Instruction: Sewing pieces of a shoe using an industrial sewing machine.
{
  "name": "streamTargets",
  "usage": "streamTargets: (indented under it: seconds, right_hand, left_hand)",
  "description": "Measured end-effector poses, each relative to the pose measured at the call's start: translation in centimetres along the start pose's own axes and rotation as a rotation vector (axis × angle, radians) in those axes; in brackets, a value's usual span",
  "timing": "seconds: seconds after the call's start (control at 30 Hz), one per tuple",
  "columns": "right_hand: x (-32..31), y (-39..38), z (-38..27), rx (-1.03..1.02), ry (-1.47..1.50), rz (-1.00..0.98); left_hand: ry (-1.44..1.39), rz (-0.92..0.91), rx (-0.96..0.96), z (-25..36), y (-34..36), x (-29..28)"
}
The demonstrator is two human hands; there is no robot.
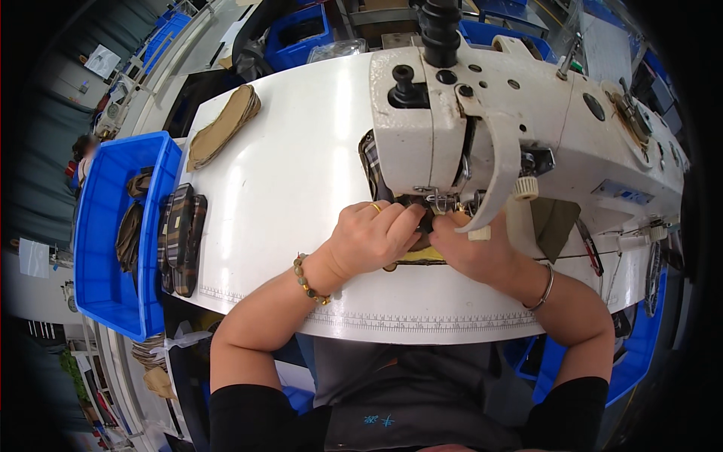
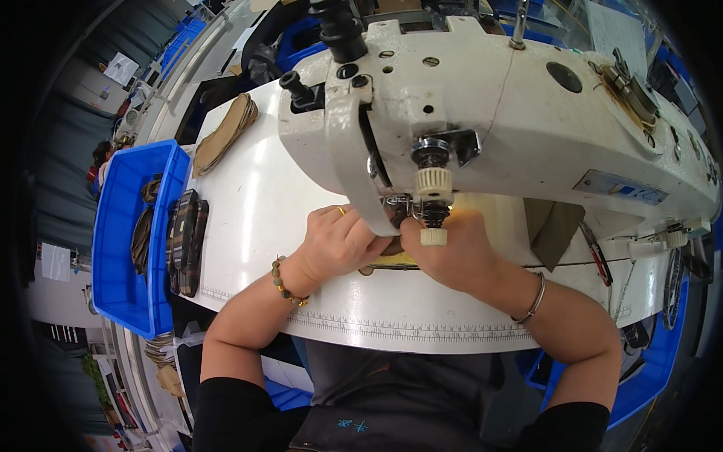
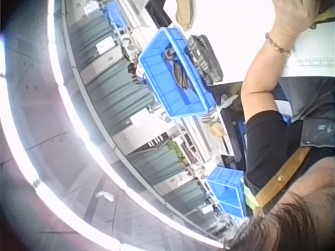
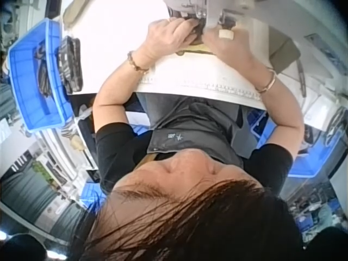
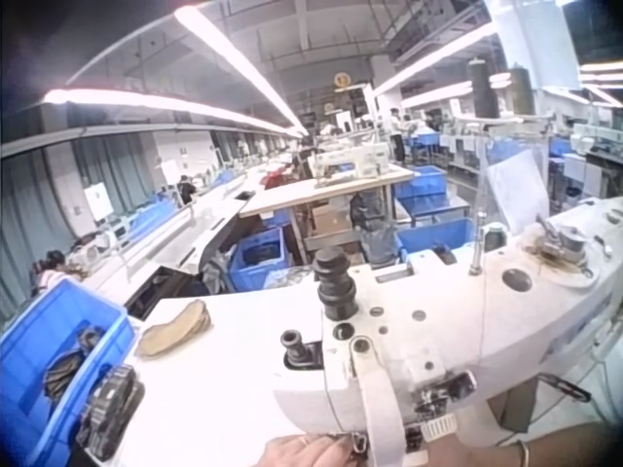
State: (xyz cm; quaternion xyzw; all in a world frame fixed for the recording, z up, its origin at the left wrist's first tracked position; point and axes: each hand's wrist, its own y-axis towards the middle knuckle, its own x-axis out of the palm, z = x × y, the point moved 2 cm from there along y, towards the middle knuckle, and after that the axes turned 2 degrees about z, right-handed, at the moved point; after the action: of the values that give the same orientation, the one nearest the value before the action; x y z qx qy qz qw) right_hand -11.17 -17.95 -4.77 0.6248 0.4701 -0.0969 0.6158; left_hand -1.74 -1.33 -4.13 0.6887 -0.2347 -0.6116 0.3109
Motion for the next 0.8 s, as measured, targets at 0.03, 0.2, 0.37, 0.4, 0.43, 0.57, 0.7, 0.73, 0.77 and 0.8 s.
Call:
streamTargets:
  seconds: [0.03, 0.2, 0.37, 0.4, 0.43, 0.57, 0.7, 0.73, 0.77, 0.8]
  right_hand:
    - [0.1, -0.1, 0.0, -0.02, -0.029, -0.008]
    - [0.8, -0.8, -0.1, -0.08, -0.132, -0.004]
    - [1.3, -1.9, -0.2, -0.151, -0.167, -0.002]
    - [1.3, -1.9, -0.3, -0.149, -0.166, -0.002]
    - [1.2, -1.8, -0.4, -0.151, -0.184, -0.017]
    - [1.7, -2.5, 0.1, -0.118, -0.083, -0.045]
    - [1.7, -2.5, -0.1, -0.143, -0.091, -0.078]
    - [1.6, -2.6, -0.3, -0.151, -0.144, -0.122]
    - [1.5, -2.6, -0.5, -0.158, -0.198, -0.166]
    - [1.2, -2.7, -0.9, -0.155, -0.199, -0.166]
  left_hand:
    - [0.008, 0.0, -0.01, 0.1, 0.0, -0.1]
    - [-0.009, -0.004, -0.035, -0.1, 0.2, -0.2]
    - [-0.252, -0.24, -0.118, -0.1, 1.8, -2.0]
    - [-0.253, -0.242, -0.118, -0.1, 1.7, -2.3]
    - [-0.324, -0.274, -0.182, -0.3, 1.5, -2.5]
    - [-0.44, -0.402, -0.3, -0.7, 1.1, -1.8]
    - [-0.474, -0.425, -0.354, -1.0, 0.5, -1.0]
    - [-0.462, -0.441, -0.348, -1.0, 0.3, -0.7]
    - [-0.449, -0.458, -0.342, -1.1, 0.0, -0.5]
    - [-0.451, -0.46, -0.34, -1.4, -0.2, -0.2]
